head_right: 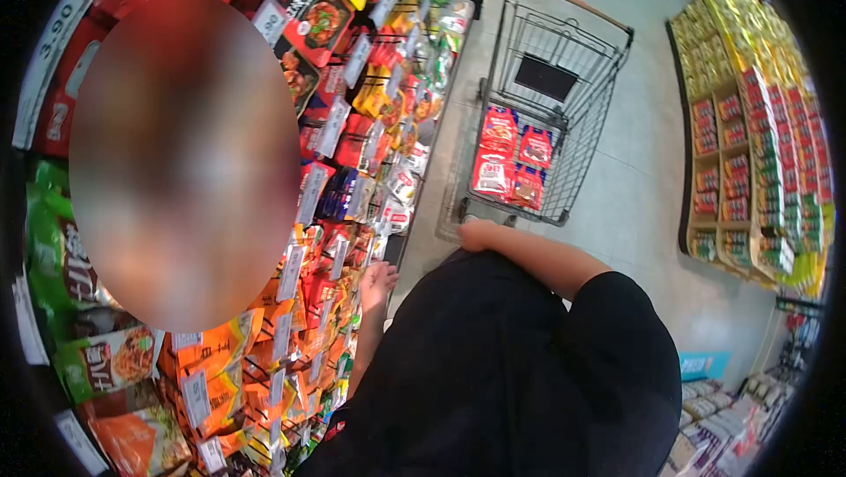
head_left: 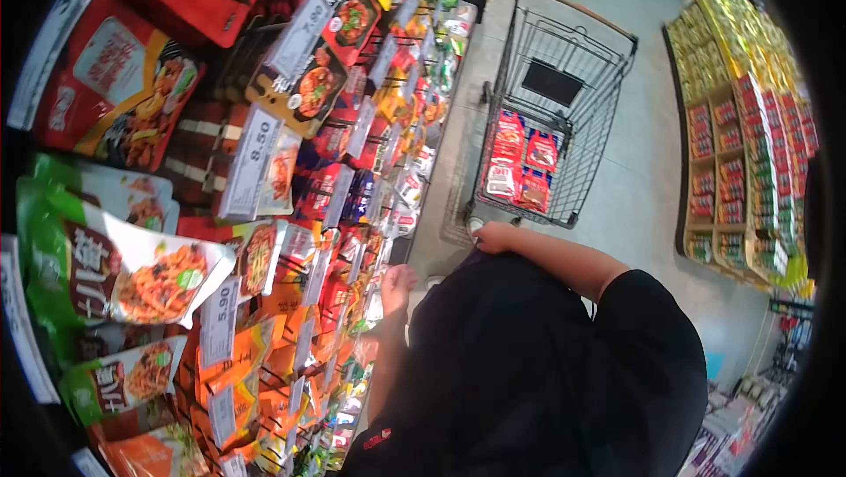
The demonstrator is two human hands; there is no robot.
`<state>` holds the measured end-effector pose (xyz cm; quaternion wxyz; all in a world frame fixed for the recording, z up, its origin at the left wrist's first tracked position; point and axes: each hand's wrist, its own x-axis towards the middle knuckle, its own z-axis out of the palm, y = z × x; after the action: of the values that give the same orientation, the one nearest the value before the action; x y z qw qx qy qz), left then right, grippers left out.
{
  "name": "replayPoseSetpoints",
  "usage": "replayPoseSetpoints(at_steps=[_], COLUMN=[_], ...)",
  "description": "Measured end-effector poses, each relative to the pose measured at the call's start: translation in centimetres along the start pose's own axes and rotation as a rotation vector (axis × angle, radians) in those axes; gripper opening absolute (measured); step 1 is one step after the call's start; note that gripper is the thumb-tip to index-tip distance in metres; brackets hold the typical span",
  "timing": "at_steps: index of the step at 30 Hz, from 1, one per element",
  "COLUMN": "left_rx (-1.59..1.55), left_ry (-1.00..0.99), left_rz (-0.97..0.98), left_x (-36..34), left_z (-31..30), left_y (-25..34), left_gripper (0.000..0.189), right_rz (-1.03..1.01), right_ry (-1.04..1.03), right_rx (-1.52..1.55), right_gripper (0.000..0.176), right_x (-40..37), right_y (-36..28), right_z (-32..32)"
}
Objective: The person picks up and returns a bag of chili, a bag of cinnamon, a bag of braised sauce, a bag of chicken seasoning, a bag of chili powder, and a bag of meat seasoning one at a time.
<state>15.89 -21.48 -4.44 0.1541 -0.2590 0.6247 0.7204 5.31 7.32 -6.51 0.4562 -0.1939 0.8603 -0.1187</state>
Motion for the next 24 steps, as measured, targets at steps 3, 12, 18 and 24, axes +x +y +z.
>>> replayPoseSetpoints(at_steps=[3,12,18,24], left_rx=[0.064,0.123,0.232,0.489], left_ry=[-0.115,-0.385,-0.326,-0.128], left_rz=[-0.079,-0.161,-0.115,0.054], left_x=[0.6,4.1,8.0,15.4], left_z=[2.0,10.6,17.4,23.8], left_y=[-0.5,1.7,2.7,-1.5], left_gripper=[0.025,0.024,0.022,0.040], right_rz=[-0.019,0.368,0.376,0.549], right_ry=[0.095,0.655,0.828,0.894], right_rx=[0.043,0.352,0.518,0.827], right_gripper=[0.042,0.029,0.021,0.024], right_x=[-2.9,-9.7,-7.8,-0.3], right_y=[1.6,9.4,17.3,24.0], right_z=[2.1,3.9,2.0,-0.9])
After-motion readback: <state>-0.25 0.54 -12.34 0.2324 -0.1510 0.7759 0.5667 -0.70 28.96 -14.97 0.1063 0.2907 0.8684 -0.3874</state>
